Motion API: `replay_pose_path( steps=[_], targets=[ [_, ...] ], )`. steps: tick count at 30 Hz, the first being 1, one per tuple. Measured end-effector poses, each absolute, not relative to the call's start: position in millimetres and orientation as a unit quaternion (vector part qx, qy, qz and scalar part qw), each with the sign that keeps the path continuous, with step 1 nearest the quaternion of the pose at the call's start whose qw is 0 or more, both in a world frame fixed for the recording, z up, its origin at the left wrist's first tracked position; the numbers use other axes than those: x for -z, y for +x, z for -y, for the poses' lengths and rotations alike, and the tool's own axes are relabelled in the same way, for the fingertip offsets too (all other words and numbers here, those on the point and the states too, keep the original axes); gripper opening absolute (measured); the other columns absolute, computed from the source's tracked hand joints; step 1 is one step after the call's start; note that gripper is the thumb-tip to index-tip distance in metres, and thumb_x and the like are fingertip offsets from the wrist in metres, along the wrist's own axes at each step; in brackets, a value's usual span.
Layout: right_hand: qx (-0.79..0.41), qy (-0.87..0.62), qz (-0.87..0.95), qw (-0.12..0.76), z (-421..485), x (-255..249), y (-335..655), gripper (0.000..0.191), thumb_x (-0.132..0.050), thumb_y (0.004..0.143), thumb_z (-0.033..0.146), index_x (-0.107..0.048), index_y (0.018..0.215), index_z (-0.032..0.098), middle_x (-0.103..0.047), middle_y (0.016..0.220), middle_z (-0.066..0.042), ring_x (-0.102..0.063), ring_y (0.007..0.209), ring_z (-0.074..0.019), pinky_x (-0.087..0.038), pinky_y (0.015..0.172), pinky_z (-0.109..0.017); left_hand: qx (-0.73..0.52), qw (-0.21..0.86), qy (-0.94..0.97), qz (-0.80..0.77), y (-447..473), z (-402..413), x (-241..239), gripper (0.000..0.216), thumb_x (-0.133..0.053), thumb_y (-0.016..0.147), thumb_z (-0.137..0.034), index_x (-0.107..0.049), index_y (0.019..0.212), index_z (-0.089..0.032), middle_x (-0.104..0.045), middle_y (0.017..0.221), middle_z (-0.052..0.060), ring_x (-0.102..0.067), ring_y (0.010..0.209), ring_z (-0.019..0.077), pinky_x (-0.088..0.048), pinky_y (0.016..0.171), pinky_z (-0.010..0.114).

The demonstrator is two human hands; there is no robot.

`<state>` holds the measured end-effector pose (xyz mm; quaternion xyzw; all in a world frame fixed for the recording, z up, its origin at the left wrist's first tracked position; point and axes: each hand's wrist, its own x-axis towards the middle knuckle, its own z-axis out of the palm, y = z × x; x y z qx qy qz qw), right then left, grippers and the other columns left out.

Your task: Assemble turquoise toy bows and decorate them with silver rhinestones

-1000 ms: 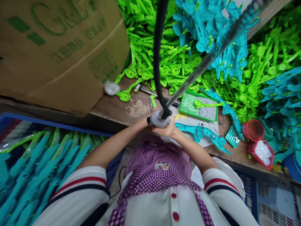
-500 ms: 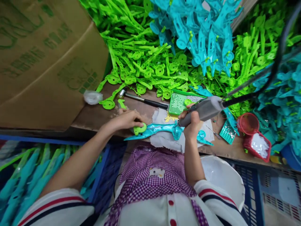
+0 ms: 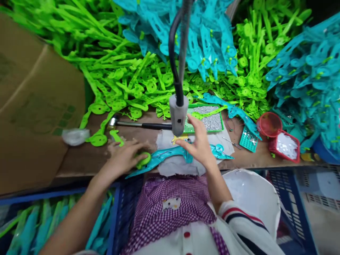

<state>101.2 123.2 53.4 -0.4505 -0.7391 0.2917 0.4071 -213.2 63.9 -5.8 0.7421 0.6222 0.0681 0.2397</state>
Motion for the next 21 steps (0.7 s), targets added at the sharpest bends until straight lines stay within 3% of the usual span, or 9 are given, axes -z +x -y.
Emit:
replay_pose_path(
  steps=[3,7,11,15,18,21],
  targets=[
    [-0.178,-0.584,0.73,0.306,-92,-20,181,0.042,-0.062,0.093,0.046,-0.06,0.128,0.024,-0.063,0.128,-0.013,-0.055,0.125,-0.0293,-0.04,0.107,-0.049,-0.133,0.172,0.726,-0.652,-186,-36,0,0.029,-0.057,0.092,-0.045,-0.072,0.113,-0.031,-0.068,0.122,0.009,-0.059,0.12,0.0381,-0.028,0.11,0.061],
    [-0.172,-0.666,0.709,0.153,-70,19,244,0.026,-0.056,0.096,0.038,-0.067,0.114,0.022,-0.066,0.118,-0.011,-0.06,0.114,-0.0288,-0.044,0.096,-0.045,-0.214,0.227,0.76,-0.57,-122,-26,-11,0.024,-0.055,0.097,-0.039,-0.068,0.116,-0.032,-0.068,0.12,0.006,-0.061,0.117,0.0298,-0.038,0.106,0.051],
    [-0.174,-0.645,0.73,0.147,-76,28,248,0.019,-0.054,0.097,0.031,-0.07,0.101,0.023,-0.069,0.108,-0.008,-0.062,0.105,-0.0243,-0.044,0.093,-0.038,-0.236,0.261,0.835,-0.424,-36,-55,-22,0.028,-0.046,0.102,-0.031,-0.063,0.126,-0.029,-0.067,0.126,0.007,-0.06,0.119,0.0234,-0.038,0.108,0.045],
    [-0.154,-0.62,0.748,0.181,-83,19,245,0.02,-0.053,0.098,0.032,-0.071,0.099,0.022,-0.07,0.11,-0.009,-0.062,0.108,-0.0247,-0.041,0.096,-0.039,-0.21,0.232,0.861,-0.402,37,-96,-16,0.042,-0.044,0.103,-0.024,-0.049,0.144,-0.023,-0.06,0.139,0.013,-0.051,0.131,0.0267,-0.029,0.114,0.052],
    [-0.149,-0.612,0.75,0.202,-87,5,247,0.021,-0.049,0.1,0.031,-0.069,0.102,0.022,-0.074,0.104,-0.007,-0.066,0.103,-0.0233,-0.036,0.103,-0.043,-0.197,0.24,0.865,-0.393,60,-114,-4,0.042,-0.042,0.103,-0.02,-0.051,0.143,-0.023,-0.068,0.126,0.012,-0.056,0.125,0.0263,-0.018,0.116,0.057],
    [-0.177,-0.605,0.756,0.18,-92,-13,254,0.021,-0.05,0.1,0.033,-0.069,0.1,0.023,-0.076,0.092,-0.004,-0.069,0.09,-0.0212,-0.033,0.104,-0.045,-0.2,0.267,0.85,-0.407,61,-121,1,0.035,-0.041,0.103,-0.02,-0.064,0.128,-0.025,-0.074,0.108,0.008,-0.063,0.11,0.0242,-0.018,0.115,0.056]
  ],
)
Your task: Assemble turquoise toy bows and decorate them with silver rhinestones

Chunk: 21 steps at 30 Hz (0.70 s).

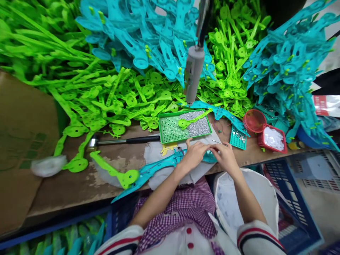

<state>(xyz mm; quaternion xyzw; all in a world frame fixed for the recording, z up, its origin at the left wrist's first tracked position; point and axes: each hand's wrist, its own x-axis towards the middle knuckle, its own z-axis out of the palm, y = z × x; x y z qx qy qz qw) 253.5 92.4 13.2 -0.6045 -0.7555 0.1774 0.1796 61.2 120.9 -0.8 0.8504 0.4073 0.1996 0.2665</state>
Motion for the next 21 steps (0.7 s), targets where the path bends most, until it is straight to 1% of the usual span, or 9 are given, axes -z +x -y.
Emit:
replay_pose_path(
  steps=[3,5,9,11,14,16,18,19,21],
  targets=[
    [-0.221,-0.597,0.752,0.169,-89,-35,275,0.023,-0.054,0.098,0.038,-0.07,0.094,0.022,-0.075,0.085,-0.004,-0.069,0.085,-0.0212,-0.039,0.098,-0.041,-0.219,0.271,0.824,-0.446,50,-126,1,0.03,-0.043,0.102,-0.023,-0.071,0.114,-0.026,-0.075,0.107,0.007,-0.063,0.109,0.0246,-0.019,0.112,0.056],
    [-0.238,-0.611,0.732,0.185,-79,-49,299,0.025,-0.056,0.097,0.043,-0.071,0.095,0.023,-0.075,0.089,-0.005,-0.068,0.086,-0.0221,-0.044,0.092,-0.038,-0.233,0.267,0.805,-0.475,38,-130,2,0.03,-0.043,0.103,-0.026,-0.071,0.111,-0.027,-0.076,0.106,0.007,-0.063,0.107,0.0246,-0.019,0.111,0.057],
    [-0.28,-0.659,0.663,0.22,-56,-60,341,0.03,-0.055,0.096,0.048,-0.071,0.095,0.022,-0.073,0.082,-0.004,-0.066,0.074,-0.0209,-0.047,0.067,-0.031,-0.232,0.257,0.787,-0.511,11,-130,5,0.032,-0.041,0.104,-0.031,-0.071,0.114,-0.028,-0.076,0.108,0.008,-0.064,0.108,0.0246,-0.017,0.113,0.057],
    [-0.273,-0.67,0.656,0.216,-53,-57,342,0.032,-0.054,0.097,0.048,-0.072,0.094,0.021,-0.07,0.075,-0.003,-0.064,0.067,-0.02,-0.045,0.061,-0.03,-0.216,0.241,0.793,-0.516,-2,-119,-2,0.033,-0.041,0.104,-0.03,-0.069,0.121,-0.03,-0.072,0.122,0.009,-0.063,0.115,0.0262,-0.016,0.115,0.059],
    [-0.285,-0.61,0.716,0.183,-59,-54,305,0.03,-0.053,0.098,0.044,-0.072,0.092,0.022,-0.072,0.079,-0.003,-0.066,0.073,-0.0199,-0.047,0.068,-0.03,-0.203,0.199,0.816,-0.504,-12,-91,-29,0.045,-0.047,0.101,-0.035,-0.051,0.146,-0.029,-0.048,0.152,0.016,-0.048,0.139,0.0325,-0.016,0.118,0.061],
    [-0.314,-0.529,0.771,0.161,-63,-59,267,0.028,-0.051,0.1,0.041,-0.071,0.092,0.023,-0.074,0.084,-0.004,-0.068,0.081,-0.0197,-0.047,0.074,-0.03,-0.198,0.199,0.845,-0.456,-9,-73,-49,0.062,-0.051,0.099,-0.041,-0.033,0.157,-0.027,-0.04,0.158,0.019,-0.037,0.147,0.0334,-0.015,0.12,0.061],
    [-0.321,-0.467,0.808,0.164,-68,-68,237,0.027,-0.049,0.102,0.038,-0.07,0.096,0.022,-0.073,0.087,-0.005,-0.067,0.083,-0.0191,-0.046,0.078,-0.031,-0.209,0.217,0.863,-0.405,-2,-64,-60,0.057,-0.047,0.102,-0.037,-0.033,0.157,-0.029,-0.05,0.152,0.015,-0.045,0.142,0.0297,-0.016,0.122,0.06],
    [-0.323,-0.447,0.816,0.172,-71,-73,227,0.026,-0.049,0.102,0.038,-0.069,0.098,0.022,-0.073,0.088,-0.005,-0.066,0.084,-0.0186,-0.046,0.079,-0.031,-0.22,0.237,0.863,-0.389,1,-62,-61,0.05,-0.044,0.103,-0.033,-0.04,0.153,-0.03,-0.058,0.144,0.013,-0.053,0.135,0.027,-0.021,0.122,0.057],
    [-0.345,-0.414,0.82,0.191,-83,-79,222,0.025,-0.051,0.101,0.038,-0.069,0.101,0.022,-0.073,0.09,-0.004,-0.066,0.085,-0.0175,-0.046,0.081,-0.03,-0.247,0.29,0.839,-0.388,1,-64,-54,0.037,-0.04,0.104,-0.028,-0.058,0.137,-0.029,-0.071,0.121,0.008,-0.065,0.114,0.0223,-0.039,0.113,0.048]
  ],
)
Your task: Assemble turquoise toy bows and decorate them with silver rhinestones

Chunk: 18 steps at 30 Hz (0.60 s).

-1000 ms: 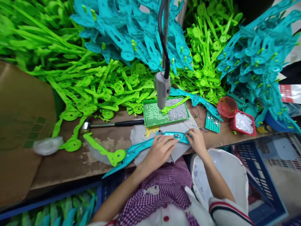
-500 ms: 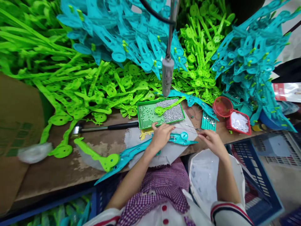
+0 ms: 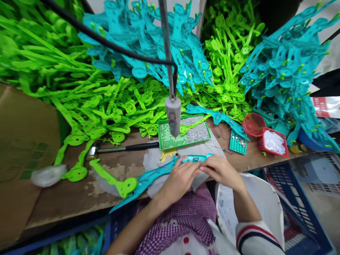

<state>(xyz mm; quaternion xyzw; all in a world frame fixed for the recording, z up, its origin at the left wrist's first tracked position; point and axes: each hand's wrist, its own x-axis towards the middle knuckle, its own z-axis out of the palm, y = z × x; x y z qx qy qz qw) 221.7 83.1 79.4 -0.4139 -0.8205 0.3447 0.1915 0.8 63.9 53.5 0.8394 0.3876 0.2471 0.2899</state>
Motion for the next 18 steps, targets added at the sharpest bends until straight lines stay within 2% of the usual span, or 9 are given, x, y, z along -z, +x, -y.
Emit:
replay_pose_path(
  steps=[2,4,6,10,14,18],
  targets=[
    [-0.358,-0.405,0.813,0.218,-108,-77,228,0.025,-0.053,0.1,0.041,-0.07,0.102,0.023,-0.073,0.091,-0.003,-0.066,0.087,-0.0171,-0.046,0.081,-0.029,-0.269,0.344,0.794,-0.423,-6,-67,-41,0.029,-0.041,0.104,-0.029,-0.068,0.115,-0.027,-0.073,0.104,0.005,-0.068,0.099,0.0207,-0.052,0.095,0.038],
    [-0.302,-0.451,0.798,0.261,-144,-66,235,0.03,-0.05,0.101,0.042,-0.071,0.104,0.021,-0.072,0.096,-0.005,-0.065,0.091,-0.0186,-0.046,0.082,-0.03,-0.279,0.388,0.745,-0.465,-16,-67,-31,0.028,-0.042,0.104,-0.032,-0.07,0.104,-0.027,-0.073,0.101,0.005,-0.067,0.096,0.0209,-0.054,0.086,0.035],
    [-0.158,-0.561,0.765,0.274,-184,-50,233,0.033,-0.044,0.103,0.037,-0.071,0.11,0.019,-0.071,0.107,-0.01,-0.062,0.103,-0.0226,-0.043,0.09,-0.035,-0.287,0.419,0.708,-0.49,-25,-62,-24,0.028,-0.042,0.104,-0.033,-0.069,0.107,-0.027,-0.072,0.106,0.005,-0.067,0.1,0.0211,-0.054,0.088,0.035],
    [-0.068,-0.503,0.848,0.151,-240,-21,203,0.032,-0.054,0.098,0.03,-0.064,0.127,0.021,-0.062,0.133,-0.013,-0.052,0.122,-0.0282,-0.035,0.101,-0.043,-0.319,0.446,0.668,-0.503,-32,-48,-17,0.029,-0.046,0.103,-0.035,-0.068,0.12,-0.025,-0.07,0.111,0.006,-0.065,0.105,0.021,-0.051,0.091,0.034],
    [-0.044,-0.482,0.873,0.063,-253,-7,180,0.022,-0.055,0.097,0.025,-0.067,0.115,0.02,-0.061,0.131,-0.014,-0.049,0.122,-0.0299,-0.029,0.102,-0.048,-0.346,0.457,0.634,-0.52,-37,-39,-7,0.024,-0.054,0.1,-0.035,-0.071,0.114,-0.026,-0.071,0.112,0.005,-0.064,0.105,0.0201,-0.049,0.091,0.032],
    [-0.074,-0.465,0.875,0.115,-248,-17,189,0.021,-0.047,0.1,0.021,-0.064,0.111,0.019,-0.067,0.122,-0.012,-0.052,0.118,-0.028,-0.024,0.105,-0.049,-0.364,0.464,0.612,-0.526,-42,-40,-4,0.021,-0.055,0.1,-0.035,-0.071,0.107,-0.024,-0.071,0.109,0.005,-0.065,0.103,0.0197,-0.05,0.089,0.031]
  ],
)
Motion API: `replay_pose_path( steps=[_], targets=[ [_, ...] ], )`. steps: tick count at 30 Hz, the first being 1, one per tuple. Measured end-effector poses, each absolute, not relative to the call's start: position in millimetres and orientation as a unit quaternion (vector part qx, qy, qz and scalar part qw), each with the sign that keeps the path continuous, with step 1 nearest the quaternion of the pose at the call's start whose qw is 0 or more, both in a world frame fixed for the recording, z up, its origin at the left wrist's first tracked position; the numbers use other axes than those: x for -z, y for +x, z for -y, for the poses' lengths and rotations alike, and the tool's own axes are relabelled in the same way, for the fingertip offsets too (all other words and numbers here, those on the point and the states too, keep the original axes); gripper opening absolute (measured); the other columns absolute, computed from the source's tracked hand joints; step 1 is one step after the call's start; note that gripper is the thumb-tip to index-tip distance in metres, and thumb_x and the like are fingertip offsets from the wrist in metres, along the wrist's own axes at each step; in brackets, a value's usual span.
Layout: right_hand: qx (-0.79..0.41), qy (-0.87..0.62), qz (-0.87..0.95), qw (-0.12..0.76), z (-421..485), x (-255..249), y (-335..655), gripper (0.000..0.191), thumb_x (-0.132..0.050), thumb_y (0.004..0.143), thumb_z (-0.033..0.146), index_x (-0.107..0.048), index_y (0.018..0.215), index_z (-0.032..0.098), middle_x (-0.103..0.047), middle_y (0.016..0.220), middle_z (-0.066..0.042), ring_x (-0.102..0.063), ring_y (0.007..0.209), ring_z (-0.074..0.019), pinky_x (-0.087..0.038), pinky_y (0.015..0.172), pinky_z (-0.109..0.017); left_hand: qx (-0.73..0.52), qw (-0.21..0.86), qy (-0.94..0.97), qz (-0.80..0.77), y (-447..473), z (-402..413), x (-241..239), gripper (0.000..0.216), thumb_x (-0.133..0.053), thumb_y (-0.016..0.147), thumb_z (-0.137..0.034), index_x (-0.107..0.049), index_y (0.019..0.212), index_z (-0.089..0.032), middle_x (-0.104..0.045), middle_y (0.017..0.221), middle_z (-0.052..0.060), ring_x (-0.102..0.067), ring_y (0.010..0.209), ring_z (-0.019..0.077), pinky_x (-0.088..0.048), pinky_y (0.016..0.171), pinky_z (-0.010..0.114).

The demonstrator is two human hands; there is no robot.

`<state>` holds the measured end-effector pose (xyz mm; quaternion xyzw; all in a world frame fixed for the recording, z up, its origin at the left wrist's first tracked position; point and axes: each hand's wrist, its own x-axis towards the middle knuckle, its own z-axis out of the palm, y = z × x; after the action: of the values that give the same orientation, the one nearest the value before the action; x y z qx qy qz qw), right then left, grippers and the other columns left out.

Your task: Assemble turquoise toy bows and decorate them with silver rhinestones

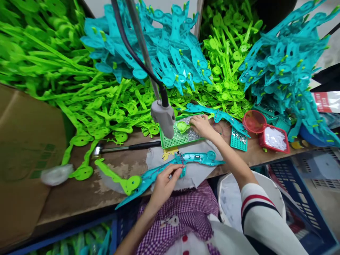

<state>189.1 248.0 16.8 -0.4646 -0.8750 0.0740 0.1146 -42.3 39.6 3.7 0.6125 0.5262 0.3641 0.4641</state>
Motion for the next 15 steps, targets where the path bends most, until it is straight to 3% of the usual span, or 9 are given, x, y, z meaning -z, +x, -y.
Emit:
replay_pose_path(
  steps=[5,11,15],
  targets=[
    [-0.206,-0.451,0.838,0.228,-205,-47,236,0.027,-0.042,0.102,0.031,-0.057,0.124,0.021,-0.067,0.118,-0.007,-0.057,0.107,-0.0222,-0.026,0.106,-0.043,-0.334,0.415,0.704,-0.47,-30,-49,-13,0.018,-0.049,0.102,-0.028,-0.066,0.106,-0.023,-0.069,0.111,0.005,-0.063,0.109,0.019,-0.048,0.096,0.033],
    [-0.242,-0.484,0.835,0.101,-138,-56,288,0.037,-0.037,0.104,0.043,-0.066,0.097,0.023,-0.066,0.095,-0.004,-0.055,0.101,-0.0223,-0.023,0.104,-0.046,-0.231,0.233,0.839,-0.435,9,-79,24,0.022,-0.045,0.102,-0.019,-0.065,0.109,-0.021,-0.058,0.143,0.011,-0.05,0.136,0.0284,-0.032,0.113,0.053],
    [-0.186,-0.496,0.847,0.039,-124,-54,310,0.029,-0.05,0.1,0.044,-0.066,0.092,0.022,-0.068,0.089,-0.003,-0.056,0.097,-0.022,-0.018,0.106,-0.049,-0.217,0.186,0.861,-0.422,2,-81,51,0.021,-0.046,0.102,-0.019,-0.065,0.112,-0.023,-0.059,0.142,0.012,-0.053,0.132,0.0265,-0.034,0.108,0.049]
  ],
)
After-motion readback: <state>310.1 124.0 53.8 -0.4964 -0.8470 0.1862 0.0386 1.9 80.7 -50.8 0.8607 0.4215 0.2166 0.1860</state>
